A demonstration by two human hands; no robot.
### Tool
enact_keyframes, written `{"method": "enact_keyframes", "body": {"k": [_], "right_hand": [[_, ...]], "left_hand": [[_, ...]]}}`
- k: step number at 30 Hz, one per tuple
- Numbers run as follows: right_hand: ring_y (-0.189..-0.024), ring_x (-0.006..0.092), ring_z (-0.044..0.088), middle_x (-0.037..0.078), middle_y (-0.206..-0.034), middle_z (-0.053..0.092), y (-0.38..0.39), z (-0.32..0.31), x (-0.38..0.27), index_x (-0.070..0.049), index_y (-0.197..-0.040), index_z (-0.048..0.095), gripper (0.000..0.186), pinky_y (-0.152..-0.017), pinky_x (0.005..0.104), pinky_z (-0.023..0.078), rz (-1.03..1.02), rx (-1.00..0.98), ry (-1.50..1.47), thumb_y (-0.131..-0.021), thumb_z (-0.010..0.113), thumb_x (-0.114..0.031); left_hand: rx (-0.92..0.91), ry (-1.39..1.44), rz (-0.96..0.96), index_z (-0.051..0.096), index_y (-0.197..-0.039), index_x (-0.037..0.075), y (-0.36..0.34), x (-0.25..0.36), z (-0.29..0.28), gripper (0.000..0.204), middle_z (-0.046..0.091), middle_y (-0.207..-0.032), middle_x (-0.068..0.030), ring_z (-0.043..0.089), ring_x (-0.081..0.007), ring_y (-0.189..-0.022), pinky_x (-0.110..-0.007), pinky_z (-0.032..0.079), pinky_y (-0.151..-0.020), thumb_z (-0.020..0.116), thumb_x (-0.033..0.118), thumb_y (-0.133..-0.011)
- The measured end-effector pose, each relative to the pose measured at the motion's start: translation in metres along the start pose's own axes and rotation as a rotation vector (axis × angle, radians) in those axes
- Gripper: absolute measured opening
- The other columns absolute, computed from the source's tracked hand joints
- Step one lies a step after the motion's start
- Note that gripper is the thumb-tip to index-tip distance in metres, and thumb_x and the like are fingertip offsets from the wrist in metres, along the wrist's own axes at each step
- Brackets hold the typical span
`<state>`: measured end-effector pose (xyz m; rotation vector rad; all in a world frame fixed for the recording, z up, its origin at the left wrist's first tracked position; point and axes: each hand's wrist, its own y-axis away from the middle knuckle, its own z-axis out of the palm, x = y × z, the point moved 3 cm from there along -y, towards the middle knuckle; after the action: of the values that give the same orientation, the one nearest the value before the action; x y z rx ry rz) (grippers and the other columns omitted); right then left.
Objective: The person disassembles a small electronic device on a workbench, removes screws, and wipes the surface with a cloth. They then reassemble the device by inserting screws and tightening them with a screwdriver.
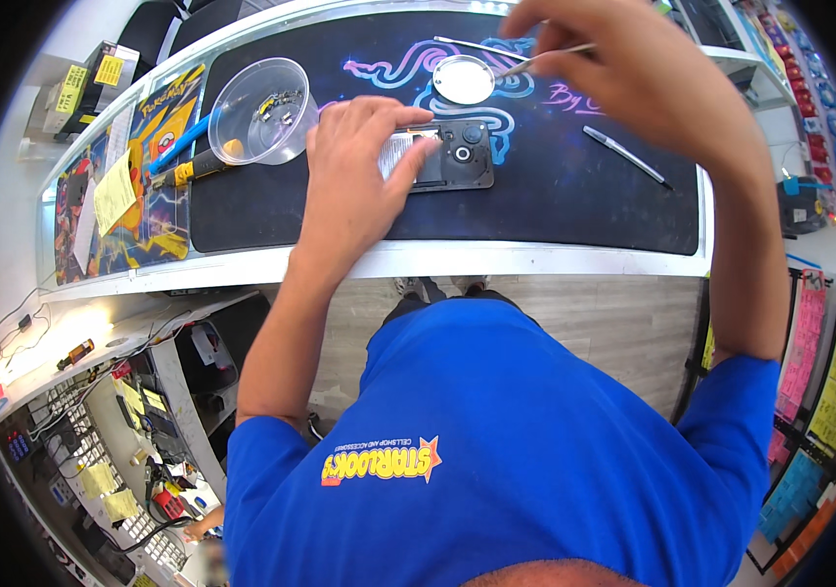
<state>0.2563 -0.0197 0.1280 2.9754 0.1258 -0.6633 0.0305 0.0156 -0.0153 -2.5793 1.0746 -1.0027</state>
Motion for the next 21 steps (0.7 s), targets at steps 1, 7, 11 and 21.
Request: {"method": "enact_keyframes", "body": {"k": [1,7,11,21], "right_hand": [[-0.091,0.0342,0.077,0.023,-0.105,0.077,0.015,-0.018,0.001,0.004,-0.128,0.065,0.034,-0.079,0.0411,0.060,-0.046,0.077,0.048,-0.096,0.066,-0.005],[-0.085,0.0091,0.069,0.004,-0.098,0.075,0.065,0.000,0.078,-0.006,-0.123,0.073,0.022,-0.076,0.0241,0.056,0.078,0.309,-0.284,-0.100,0.071,-0.007],[-0.079,0.0067,0.065,0.002,-0.097,0.074,0.104,0.016,0.110,-0.005,-0.121,0.074,0.021,-0.070,0.0221,0.052,0.205,0.385,-0.420,-0.100,0.070,-0.006],[-0.077,0.0063,0.062,0.002,-0.094,0.073,0.127,0.033,0.132,-0.005,-0.121,0.074,0.021,-0.066,0.0216,0.050,0.274,0.404,-0.545,-0.101,0.070,-0.005]], "left_hand": [[-0.008,-0.007,0.021,0.079,-0.117,0.014,-0.013,-0.003,0.002,0.027,0.071,-0.118,-0.0051,0.058,-0.0293,-0.122,-0.046,0.037,-0.109,0.079,0.029,-0.094],[-0.068,-0.264,0.301,0.083,-0.104,0.014,-0.081,-0.003,0.034,0.018,0.076,-0.108,0.0003,0.061,-0.0234,-0.118,-0.042,0.040,-0.106,0.074,0.029,-0.098],[-0.171,-0.400,0.420,0.084,-0.104,0.017,-0.098,0.002,0.048,0.020,0.077,-0.109,0.0035,0.061,-0.0206,-0.120,-0.040,0.039,-0.107,0.074,0.034,-0.098],[-0.292,-0.438,0.509,0.073,-0.106,0.013,-0.108,0.004,0.053,0.017,0.073,-0.104,-0.0020,0.061,-0.0226,-0.116,-0.042,0.036,-0.110,0.070,0.028,-0.100]]}}
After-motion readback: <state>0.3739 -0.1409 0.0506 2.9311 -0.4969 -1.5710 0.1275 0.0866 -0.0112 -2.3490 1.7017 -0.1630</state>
